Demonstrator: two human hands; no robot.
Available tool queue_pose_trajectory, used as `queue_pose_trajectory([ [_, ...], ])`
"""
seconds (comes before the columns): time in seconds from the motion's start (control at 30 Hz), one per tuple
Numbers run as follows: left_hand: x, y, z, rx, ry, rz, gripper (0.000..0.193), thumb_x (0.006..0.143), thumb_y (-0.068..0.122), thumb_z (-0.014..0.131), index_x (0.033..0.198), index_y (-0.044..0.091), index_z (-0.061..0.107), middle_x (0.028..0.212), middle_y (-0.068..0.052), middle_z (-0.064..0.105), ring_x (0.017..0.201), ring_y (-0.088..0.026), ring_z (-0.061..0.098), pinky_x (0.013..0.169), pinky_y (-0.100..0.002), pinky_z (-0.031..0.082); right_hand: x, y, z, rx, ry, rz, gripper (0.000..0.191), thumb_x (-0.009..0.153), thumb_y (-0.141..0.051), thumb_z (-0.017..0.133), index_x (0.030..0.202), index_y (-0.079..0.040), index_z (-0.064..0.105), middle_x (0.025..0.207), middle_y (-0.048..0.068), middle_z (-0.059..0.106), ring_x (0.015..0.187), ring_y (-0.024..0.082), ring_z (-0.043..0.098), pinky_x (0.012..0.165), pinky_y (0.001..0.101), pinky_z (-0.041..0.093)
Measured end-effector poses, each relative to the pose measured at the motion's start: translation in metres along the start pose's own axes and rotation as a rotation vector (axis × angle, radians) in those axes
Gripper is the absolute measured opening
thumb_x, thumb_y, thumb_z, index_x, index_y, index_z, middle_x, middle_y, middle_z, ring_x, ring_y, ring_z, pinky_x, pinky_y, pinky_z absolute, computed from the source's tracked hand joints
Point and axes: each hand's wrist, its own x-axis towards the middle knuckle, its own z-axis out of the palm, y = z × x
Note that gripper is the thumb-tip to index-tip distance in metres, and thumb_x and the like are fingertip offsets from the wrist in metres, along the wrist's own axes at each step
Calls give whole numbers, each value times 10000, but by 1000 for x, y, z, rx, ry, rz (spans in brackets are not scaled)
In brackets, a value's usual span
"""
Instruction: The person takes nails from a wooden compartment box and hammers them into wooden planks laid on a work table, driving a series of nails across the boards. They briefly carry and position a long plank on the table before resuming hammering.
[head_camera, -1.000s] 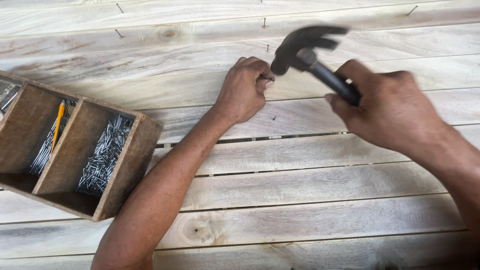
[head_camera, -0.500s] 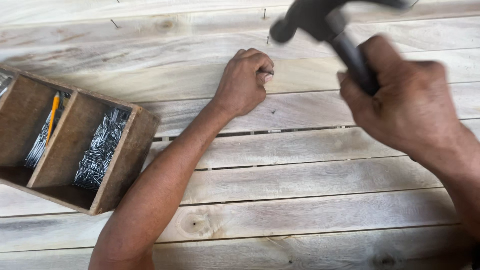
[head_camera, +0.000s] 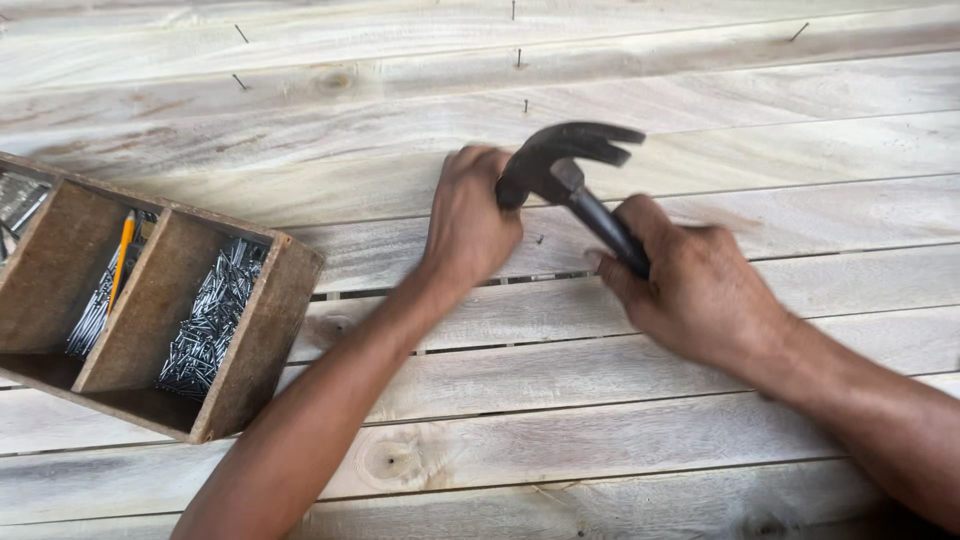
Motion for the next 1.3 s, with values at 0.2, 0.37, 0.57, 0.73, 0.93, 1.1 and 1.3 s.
queue_pose_trajectory([
  [0.2, -88, 36, -61, -106, -33, -186, 144, 907, 42, 691, 1025, -29, 730, 1008, -167, 714, 851, -274, 723, 768, -400, 584, -30, -20, 6, 138, 9, -5, 250, 953, -271, 692, 943, -52, 573, 378, 21, 518, 258, 138, 514, 230, 328, 356],
  [0.37, -137, 32, -147, 351, 250, 76, 143, 904, 105, 735, 1029, 40, 760, 995, -138, 735, 917, -317, 700, 828, -446, 590, -59, -24, 9, 180, -77, 46, 219, 910, -300, 698, 924, -97, 618, 410, 22, 511, 227, 139, 464, 207, 340, 366],
  [0.57, -138, -7, -208, 662, -62, -605, 250, 961, 114, 704, 1197, 154, 777, 1041, -217, 768, 887, -348, 749, 877, -449, 591, -89, -38, 36, 450, -188, 5, 228, 970, -292, 710, 848, -104, 669, 592, -24, 575, 347, 89, 457, 295, 312, 403],
  [0.73, -112, -28, -214, 765, -389, -848, 274, 895, 190, 740, 1155, 136, 806, 1200, -229, 734, 1122, -424, 677, 1010, -500, 527, -87, -62, 57, 488, -213, 75, 218, 950, -302, 689, 862, -110, 636, 538, 47, 547, 364, 115, 475, 328, 331, 404],
  [0.93, -116, -69, -206, 758, -362, -706, 268, 885, 163, 696, 1119, 167, 826, 1134, -220, 747, 1074, -420, 697, 999, -507, 533, -83, -56, 66, 558, -33, -18, 252, 965, -290, 672, 811, -98, 618, 592, 12, 558, 400, 103, 507, 316, 289, 478],
  [1.1, -133, -103, -200, 595, -188, -442, 203, 859, 100, 617, 933, 62, 802, 963, -236, 744, 925, -422, 716, 882, -519, 562, -77, -67, 63, 453, -57, 205, 176, 924, -270, 650, 951, -97, 654, 550, 29, 616, 396, 133, 563, 353, 317, 464],
  [1.3, -136, -87, -187, 463, 66, -414, 128, 883, 130, 677, 894, 48, 774, 883, -250, 736, 872, -416, 730, 804, -529, 575, -67, -112, 65, 397, -104, 306, 260, 942, -306, 723, 945, -48, 688, 545, 82, 642, 436, 163, 566, 437, 326, 437],
])
